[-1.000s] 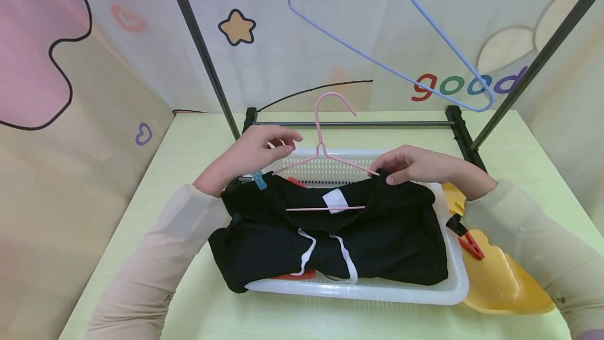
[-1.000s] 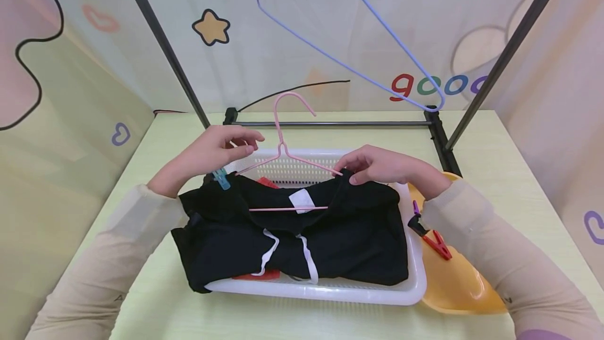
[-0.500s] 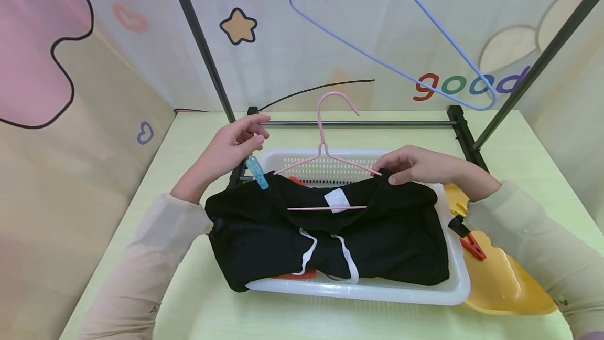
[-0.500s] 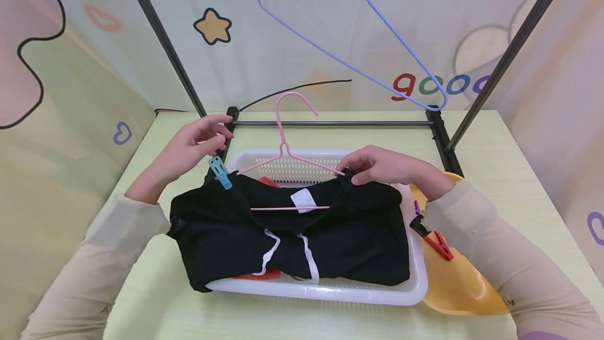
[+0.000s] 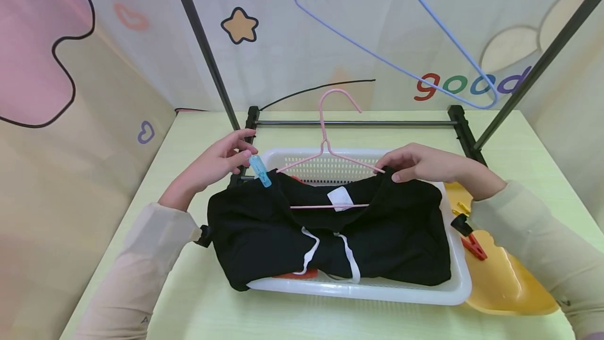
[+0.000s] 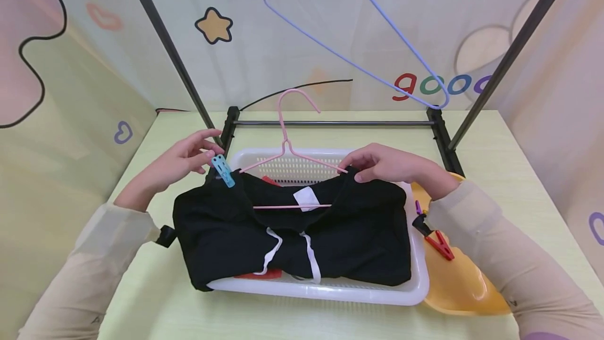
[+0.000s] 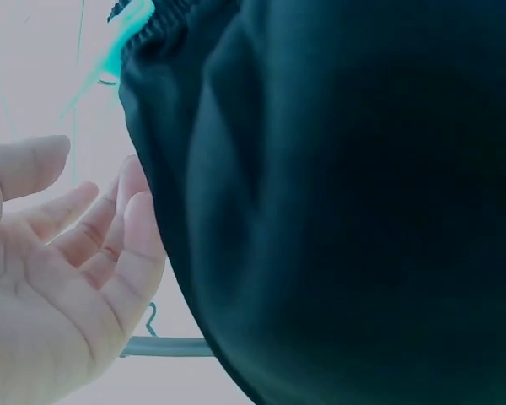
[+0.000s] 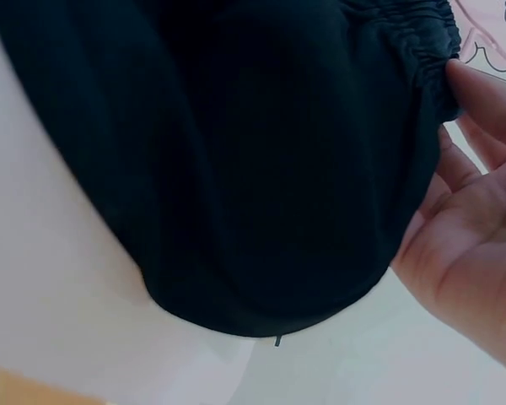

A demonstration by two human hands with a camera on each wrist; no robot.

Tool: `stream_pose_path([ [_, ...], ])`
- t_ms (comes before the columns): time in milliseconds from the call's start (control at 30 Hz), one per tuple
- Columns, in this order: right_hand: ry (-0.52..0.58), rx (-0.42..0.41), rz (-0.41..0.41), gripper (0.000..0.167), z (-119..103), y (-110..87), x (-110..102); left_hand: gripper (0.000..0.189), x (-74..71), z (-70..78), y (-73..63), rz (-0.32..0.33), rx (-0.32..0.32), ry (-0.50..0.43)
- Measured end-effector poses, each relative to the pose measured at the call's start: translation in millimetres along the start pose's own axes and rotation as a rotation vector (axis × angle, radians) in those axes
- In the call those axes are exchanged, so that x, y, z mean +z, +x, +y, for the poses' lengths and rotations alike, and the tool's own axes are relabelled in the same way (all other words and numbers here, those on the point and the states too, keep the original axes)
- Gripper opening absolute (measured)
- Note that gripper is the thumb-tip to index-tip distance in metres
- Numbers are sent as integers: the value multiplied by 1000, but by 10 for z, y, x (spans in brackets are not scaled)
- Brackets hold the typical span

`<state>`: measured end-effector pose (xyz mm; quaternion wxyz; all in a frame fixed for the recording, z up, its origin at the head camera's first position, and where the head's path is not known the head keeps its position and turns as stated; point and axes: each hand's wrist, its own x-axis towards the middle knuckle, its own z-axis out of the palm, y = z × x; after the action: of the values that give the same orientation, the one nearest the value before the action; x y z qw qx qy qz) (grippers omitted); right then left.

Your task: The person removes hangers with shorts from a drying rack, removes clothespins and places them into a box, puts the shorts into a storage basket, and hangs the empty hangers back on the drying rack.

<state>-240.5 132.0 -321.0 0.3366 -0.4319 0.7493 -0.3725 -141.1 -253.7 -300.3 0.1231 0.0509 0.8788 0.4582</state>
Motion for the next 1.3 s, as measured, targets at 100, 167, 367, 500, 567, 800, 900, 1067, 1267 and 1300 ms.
stream_pose_path([
  [100, -5, 4, 5, 28, -5, -13, -12, 49, 6, -47, -2, -31, -22, -8],
  [167, -7, 6, 9, 28, -7, -22, -19, 46, 13, -82, -4, -64, -25, -4],
  [367, -12, 4, 15, 27, -13, -54, -41, 33, 37, -161, -29, -161, -16, 15],
  [500, -20, -20, 10, 27, -7, -79, -60, 29, 50, -191, -43, -194, 1, 29],
  [567, -26, -32, 8, 27, -2, -91, -67, 30, 56, -205, -48, -207, 5, 34],
  [800, -44, -59, 12, 26, -4, -145, -103, 37, 73, -221, -65, -243, 11, 51],
  [900, -53, -66, 16, 25, -15, -168, -116, 40, 81, -226, -70, -251, -5, 65],
  [1067, -61, -53, 21, 25, -23, -198, -124, 40, 100, -240, -59, -260, -17, 70],
  [1267, -63, -49, 31, 25, -5, -220, -129, 32, 122, -237, -24, -281, 17, 31],
  [1300, -61, -47, 33, 25, -1, -222, -129, 31, 125, -237, -19, -284, 21, 21],
])
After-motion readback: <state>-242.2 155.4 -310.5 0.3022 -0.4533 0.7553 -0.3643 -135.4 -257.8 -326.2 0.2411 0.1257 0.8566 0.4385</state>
